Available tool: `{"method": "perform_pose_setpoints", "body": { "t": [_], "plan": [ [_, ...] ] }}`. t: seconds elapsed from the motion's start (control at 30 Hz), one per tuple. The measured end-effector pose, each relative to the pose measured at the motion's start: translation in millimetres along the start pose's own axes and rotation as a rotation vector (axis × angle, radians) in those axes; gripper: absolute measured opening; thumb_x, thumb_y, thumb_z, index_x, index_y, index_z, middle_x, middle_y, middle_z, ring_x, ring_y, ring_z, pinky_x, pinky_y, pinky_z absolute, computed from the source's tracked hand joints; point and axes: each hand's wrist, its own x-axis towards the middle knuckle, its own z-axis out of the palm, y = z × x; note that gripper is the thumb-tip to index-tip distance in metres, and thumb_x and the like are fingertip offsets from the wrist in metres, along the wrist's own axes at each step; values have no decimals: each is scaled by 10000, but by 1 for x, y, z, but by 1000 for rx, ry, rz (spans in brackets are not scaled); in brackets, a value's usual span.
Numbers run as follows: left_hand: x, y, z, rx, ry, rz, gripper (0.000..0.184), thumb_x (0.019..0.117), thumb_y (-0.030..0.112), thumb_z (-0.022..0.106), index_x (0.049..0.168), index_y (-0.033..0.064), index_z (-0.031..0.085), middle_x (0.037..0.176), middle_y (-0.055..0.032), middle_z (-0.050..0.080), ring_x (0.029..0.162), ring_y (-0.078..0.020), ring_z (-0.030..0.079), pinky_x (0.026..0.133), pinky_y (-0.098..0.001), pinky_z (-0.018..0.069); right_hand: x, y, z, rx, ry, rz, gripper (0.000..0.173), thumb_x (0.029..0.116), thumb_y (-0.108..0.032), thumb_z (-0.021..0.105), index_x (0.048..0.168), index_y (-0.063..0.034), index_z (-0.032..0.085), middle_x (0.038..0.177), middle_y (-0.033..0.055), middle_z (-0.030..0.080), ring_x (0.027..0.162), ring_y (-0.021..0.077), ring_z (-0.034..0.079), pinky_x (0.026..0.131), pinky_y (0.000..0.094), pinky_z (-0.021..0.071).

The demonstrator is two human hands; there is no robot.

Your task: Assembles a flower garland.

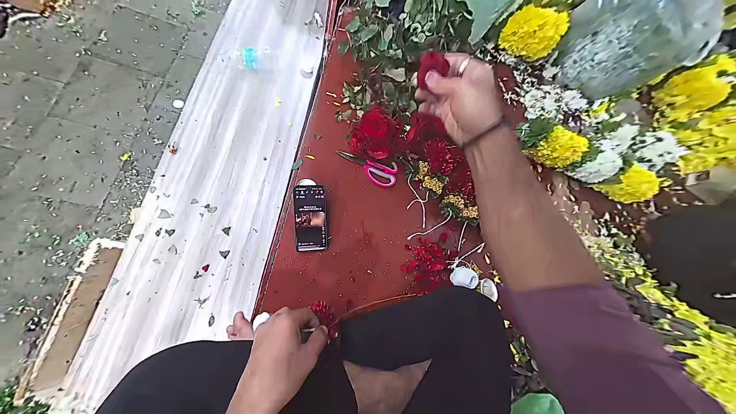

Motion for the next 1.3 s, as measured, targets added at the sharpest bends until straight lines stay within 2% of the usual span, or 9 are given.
{"method": "perform_pose_setpoints", "body": {
  "t": [0.1,0.2,0.3,0.4,0.57,0.7,0.9,1.1,1.3],
  "plan": [
    [-2,3,-2,-82,-32,-35,181,909,393,688,882,221,736,676,66,635,624,-117,609,620,-436,532,-109,10,12,149,-158,48,487,918,-107,707,1359,-11,525,1114,117,687,887,213,698,784,406,617],
    [-8,6,-2,-200,-32,-60,216,908,383,721,981,181,741,716,42,667,640,-123,629,640,-417,549,-222,36,23,332,-249,155,366,959,-48,639,1319,-77,580,1073,117,700,826,190,685,718,360,601],
    [-15,7,2,-411,10,-40,280,888,326,763,1066,117,706,749,19,673,647,-120,625,626,-343,542,-291,70,40,689,-332,237,284,881,-45,731,1159,-52,674,1012,163,709,817,228,699,720,384,608],
    [-25,10,12,-674,46,-19,346,874,229,805,1127,37,669,857,-50,721,759,-155,692,725,-323,593,-331,84,60,890,-404,289,243,838,-29,790,1055,-31,679,978,176,710,807,225,705,710,355,606],
    [-27,15,42,-994,200,75,394,825,38,825,1140,-50,605,924,-144,731,851,-231,721,819,-377,618,-348,79,79,810,-508,303,245,828,-14,803,1054,0,710,943,154,719,747,179,690,654,316,600],
    [-23,12,50,-989,287,135,424,789,-14,839,1132,-39,591,909,-152,728,808,-224,710,758,-353,609,-354,76,89,722,-491,315,166,824,12,798,962,21,706,865,147,720,696,182,686,636,322,601],
    [-20,11,56,-912,328,175,458,774,-7,861,1154,-31,606,918,-143,739,797,-220,719,742,-349,623,-362,73,92,649,-415,329,169,823,30,799,967,45,711,862,151,720,699,187,684,652,338,608],
    [-19,3,56,-897,278,168,410,789,-57,820,1137,-33,604,862,-129,718,722,-191,674,685,-324,586,-362,77,91,713,-512,454,89,872,2,751,940,27,700,862,141,724,723,190,699,660,327,606],
    [-18,1,51,-960,150,120,391,802,-112,768,1146,-50,594,882,-138,706,794,-204,699,767,-352,613,-359,92,91,833,-619,553,88,886,-46,737,932,-13,668,873,124,712,737,180,691,675,325,597]
  ]
}}
